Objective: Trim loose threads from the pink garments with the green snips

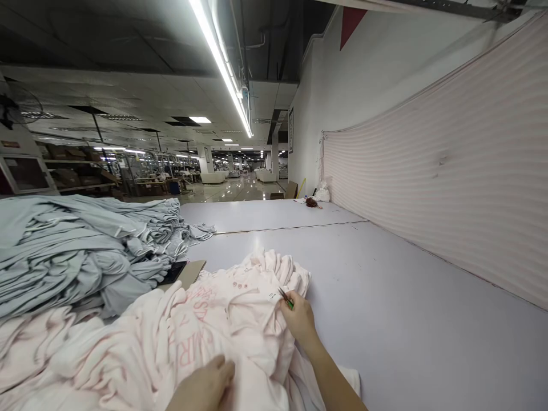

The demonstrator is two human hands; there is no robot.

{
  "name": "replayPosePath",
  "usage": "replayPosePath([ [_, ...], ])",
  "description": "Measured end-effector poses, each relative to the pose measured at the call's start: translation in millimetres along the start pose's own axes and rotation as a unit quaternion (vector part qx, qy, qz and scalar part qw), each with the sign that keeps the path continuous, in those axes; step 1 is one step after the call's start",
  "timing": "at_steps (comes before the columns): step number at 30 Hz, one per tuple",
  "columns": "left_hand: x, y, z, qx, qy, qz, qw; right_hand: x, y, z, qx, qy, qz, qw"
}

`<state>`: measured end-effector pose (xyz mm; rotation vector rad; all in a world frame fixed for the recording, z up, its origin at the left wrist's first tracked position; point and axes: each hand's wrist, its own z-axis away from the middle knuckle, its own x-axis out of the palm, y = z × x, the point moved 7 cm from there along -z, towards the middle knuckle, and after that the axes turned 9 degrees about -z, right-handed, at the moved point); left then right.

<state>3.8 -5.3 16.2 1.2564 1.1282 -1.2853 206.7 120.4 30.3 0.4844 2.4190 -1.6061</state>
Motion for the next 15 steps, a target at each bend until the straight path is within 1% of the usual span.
replayPosePath([
  [2,-27,-12,-17,-0.033,0.089,0.053,0.994,5,-5,4,-0.006,0.011,-0.005,1.000],
  [3,-36,-20,-26,-0.045,0.115,0.098,0.988,7,-8,6,-0.008,0.015,-0.008,1.000],
  [5,-44,-30,-45,-0.044,0.110,0.164,0.979,12,-13,12,-0.010,0.021,-0.015,1.000],
  [8,-45,-38,-64,-0.023,0.097,0.241,0.965,16,-24,21,-0.021,0.021,-0.032,0.999],
  [11,-41,-43,-68,-0.022,0.105,0.339,0.934,22,-39,34,-0.054,-0.002,-0.101,0.993],
  [13,-39,-45,-68,-0.023,0.110,0.399,0.910,32,-51,43,-0.081,-0.037,-0.173,0.981],
  [15,-36,-46,-67,-0.022,0.112,0.445,0.888,46,-62,49,-0.101,-0.069,-0.196,0.973],
])
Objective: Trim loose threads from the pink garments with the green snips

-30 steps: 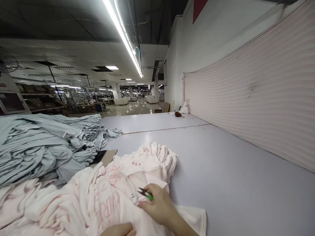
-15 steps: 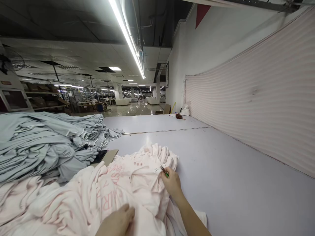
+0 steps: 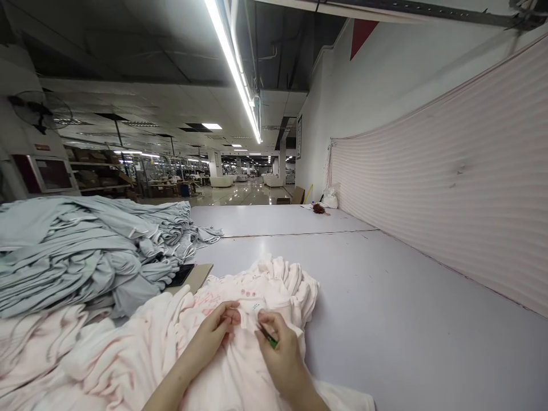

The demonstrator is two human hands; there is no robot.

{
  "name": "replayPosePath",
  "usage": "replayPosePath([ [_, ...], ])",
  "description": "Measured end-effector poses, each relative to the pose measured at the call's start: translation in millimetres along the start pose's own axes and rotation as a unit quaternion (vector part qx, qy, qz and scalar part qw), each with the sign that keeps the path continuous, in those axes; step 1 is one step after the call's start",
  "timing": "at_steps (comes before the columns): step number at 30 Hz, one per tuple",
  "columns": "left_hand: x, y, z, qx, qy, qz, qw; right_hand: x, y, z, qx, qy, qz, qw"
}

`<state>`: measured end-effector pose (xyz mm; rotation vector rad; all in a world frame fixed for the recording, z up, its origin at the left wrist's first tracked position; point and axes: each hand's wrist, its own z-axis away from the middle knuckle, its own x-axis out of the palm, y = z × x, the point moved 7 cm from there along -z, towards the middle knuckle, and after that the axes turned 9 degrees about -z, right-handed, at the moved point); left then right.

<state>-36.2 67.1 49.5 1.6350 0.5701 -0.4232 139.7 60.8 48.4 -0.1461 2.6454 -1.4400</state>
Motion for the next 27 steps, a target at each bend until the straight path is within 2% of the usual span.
replayPosePath([
  [2,0,-2,-1,-0.001,0.002,0.033,0.999,15,2,-4,0.006,-0.015,0.044,0.999],
  [5,-3,-4,-5,-0.006,0.005,0.047,0.999,23,14,-19,0.034,-0.005,0.074,0.997],
  [8,-6,-2,-11,-0.003,0.002,0.031,1.000,20,25,-34,0.046,-0.005,0.039,0.998],
  [12,-6,7,-20,0.025,-0.008,0.026,0.999,14,32,-46,0.056,-0.041,-0.002,0.998],
  [17,3,6,-19,0.023,-0.039,0.062,0.997,6,26,-44,0.058,-0.049,-0.003,0.997],
  [20,4,4,-14,0.021,-0.047,0.084,0.995,-2,8,-37,0.017,-0.030,0.080,0.996],
  [22,4,4,-12,0.017,-0.047,0.094,0.994,-2,-6,-32,-0.033,-0.043,0.158,0.986],
  [27,3,10,-12,0.014,-0.041,0.107,0.993,11,-27,-26,-0.161,-0.067,0.329,0.928],
])
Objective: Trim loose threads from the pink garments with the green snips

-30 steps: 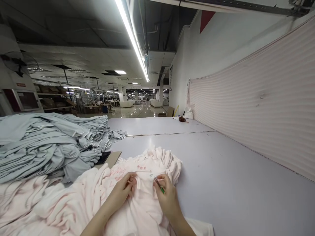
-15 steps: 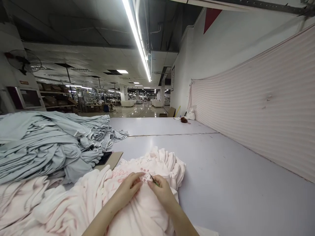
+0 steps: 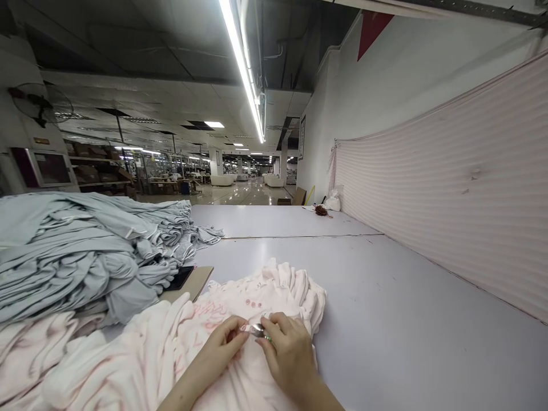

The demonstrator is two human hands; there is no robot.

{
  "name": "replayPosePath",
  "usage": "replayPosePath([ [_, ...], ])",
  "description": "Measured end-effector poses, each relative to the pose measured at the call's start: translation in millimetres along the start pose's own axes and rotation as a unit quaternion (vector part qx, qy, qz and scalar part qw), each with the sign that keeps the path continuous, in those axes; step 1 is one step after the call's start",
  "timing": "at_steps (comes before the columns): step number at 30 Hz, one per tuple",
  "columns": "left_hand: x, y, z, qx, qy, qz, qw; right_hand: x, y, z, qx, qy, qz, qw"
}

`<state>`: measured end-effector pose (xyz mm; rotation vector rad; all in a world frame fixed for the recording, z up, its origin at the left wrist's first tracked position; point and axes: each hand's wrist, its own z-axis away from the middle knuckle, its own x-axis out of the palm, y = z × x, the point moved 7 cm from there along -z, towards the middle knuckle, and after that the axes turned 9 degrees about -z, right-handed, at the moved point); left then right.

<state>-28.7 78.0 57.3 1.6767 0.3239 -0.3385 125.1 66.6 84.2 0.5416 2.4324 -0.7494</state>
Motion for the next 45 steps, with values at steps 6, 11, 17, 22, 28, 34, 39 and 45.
replayPosePath([
  [6,-1,-2,1,0.002,0.009,-0.009,1.000,5,1,-4,0.016,0.005,-0.022,1.000],
  [11,-2,-4,5,0.001,0.009,-0.016,1.000,-1,8,0,0.055,0.002,-0.063,0.996],
  [17,1,1,4,0.039,0.036,-0.052,0.997,4,8,-2,0.102,-0.010,-0.141,0.985],
  [22,0,-9,7,0.032,0.067,-0.067,0.995,17,8,-10,0.090,0.036,-0.219,0.971],
  [28,5,-11,9,-0.009,0.047,-0.049,0.998,-2,48,13,0.198,0.114,-0.321,0.919],
  [34,6,-7,8,-0.028,0.047,-0.016,0.998,-5,28,34,0.139,-0.008,-0.243,0.960],
  [39,4,-10,16,-0.042,0.056,0.055,0.996,-6,26,31,0.135,0.042,-0.296,0.945],
  [45,5,-16,23,-0.078,0.071,0.119,0.987,1,26,41,0.139,0.023,-0.297,0.944],
])
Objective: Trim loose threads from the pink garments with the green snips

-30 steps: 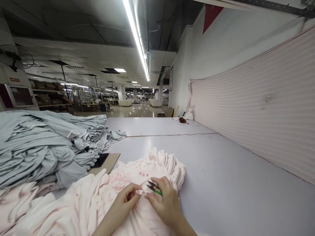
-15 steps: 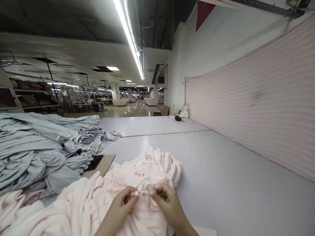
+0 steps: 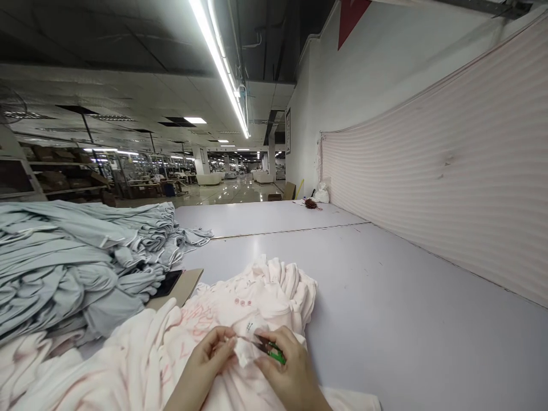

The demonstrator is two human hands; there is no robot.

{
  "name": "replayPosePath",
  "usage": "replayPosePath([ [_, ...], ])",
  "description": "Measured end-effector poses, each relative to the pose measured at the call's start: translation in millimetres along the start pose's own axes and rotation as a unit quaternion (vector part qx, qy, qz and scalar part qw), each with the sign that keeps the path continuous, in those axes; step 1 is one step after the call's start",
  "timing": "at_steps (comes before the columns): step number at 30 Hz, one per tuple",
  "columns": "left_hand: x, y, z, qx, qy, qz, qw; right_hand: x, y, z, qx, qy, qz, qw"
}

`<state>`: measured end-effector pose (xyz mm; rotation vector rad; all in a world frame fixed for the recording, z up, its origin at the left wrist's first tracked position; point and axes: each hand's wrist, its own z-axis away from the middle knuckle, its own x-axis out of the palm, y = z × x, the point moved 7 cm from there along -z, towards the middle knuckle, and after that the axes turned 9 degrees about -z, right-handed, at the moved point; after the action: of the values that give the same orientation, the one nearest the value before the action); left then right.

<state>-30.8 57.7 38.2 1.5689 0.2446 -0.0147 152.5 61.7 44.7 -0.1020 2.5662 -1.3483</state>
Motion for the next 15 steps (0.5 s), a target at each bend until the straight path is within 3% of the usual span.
replayPosePath([
  [6,5,-5,3,-0.041,0.000,0.040,0.998,24,2,5,-0.045,-0.018,0.124,0.991],
  [11,23,-16,6,-0.072,-0.103,-0.043,0.991,23,2,-6,-0.041,0.009,0.054,0.998],
  [15,32,-9,5,-0.021,-0.108,-0.048,0.993,16,2,-6,-0.059,0.029,0.056,0.996],
])
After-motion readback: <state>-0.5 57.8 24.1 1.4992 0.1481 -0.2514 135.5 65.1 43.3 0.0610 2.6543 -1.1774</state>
